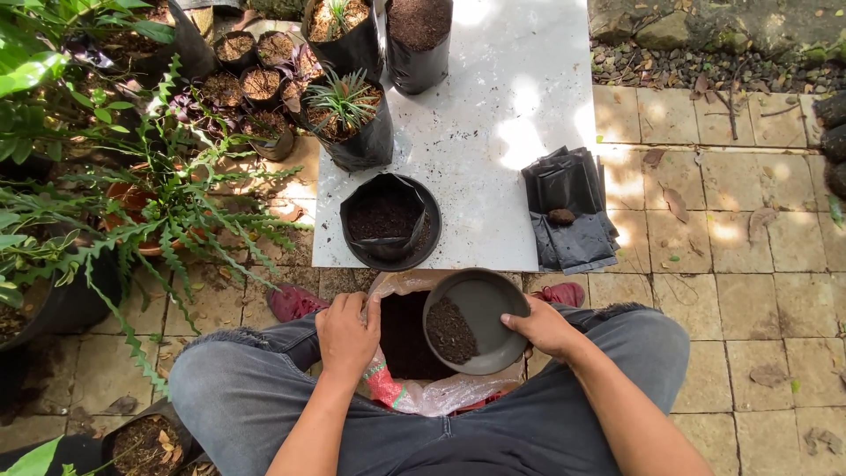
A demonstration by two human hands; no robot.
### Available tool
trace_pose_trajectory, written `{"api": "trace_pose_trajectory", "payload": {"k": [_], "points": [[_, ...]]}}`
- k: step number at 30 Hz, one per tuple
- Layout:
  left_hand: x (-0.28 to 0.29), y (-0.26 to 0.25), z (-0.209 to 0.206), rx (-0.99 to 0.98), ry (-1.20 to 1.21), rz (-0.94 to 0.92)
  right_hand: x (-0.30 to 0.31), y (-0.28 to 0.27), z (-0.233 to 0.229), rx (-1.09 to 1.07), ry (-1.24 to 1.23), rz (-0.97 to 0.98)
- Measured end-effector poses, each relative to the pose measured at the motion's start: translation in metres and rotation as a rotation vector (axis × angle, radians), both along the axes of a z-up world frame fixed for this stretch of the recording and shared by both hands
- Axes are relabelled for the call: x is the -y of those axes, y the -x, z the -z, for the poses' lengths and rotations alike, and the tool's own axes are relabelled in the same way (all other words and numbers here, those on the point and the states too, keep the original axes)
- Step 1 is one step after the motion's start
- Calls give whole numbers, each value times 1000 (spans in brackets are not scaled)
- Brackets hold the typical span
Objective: Filling a black plastic polybag with soil from a larger bag using a small bowl as a scoop.
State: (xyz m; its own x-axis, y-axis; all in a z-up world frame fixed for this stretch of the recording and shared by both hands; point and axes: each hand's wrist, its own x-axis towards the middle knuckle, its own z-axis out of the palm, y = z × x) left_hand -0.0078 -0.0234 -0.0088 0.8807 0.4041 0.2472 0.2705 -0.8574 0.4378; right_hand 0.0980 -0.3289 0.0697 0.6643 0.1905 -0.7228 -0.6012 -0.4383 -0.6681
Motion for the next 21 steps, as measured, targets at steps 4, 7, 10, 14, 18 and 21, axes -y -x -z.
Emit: {"api": "trace_pose_trajectory", "payload": {"k": [4, 7, 10, 14, 18, 21], "points": [[1, 1, -2, 46, -21, 2, 2, -2, -10, -10, -4, 3], [2, -2, -22, 150, -95, -9, 4, -6, -13, 72, -174, 241], [6, -7, -52, 277, -122, 40, -9, -19, -52, 180, -253, 369], [17, -31, -109, 482, -95, 270, -39, -54, -80, 307, -304, 352], [20, -57, -146, 400, -127, 297, -81, -78, -113, 500, -307, 310], [15, -68, -124, 272, -203, 337, -97, -90, -113, 553, -236, 231]]}}
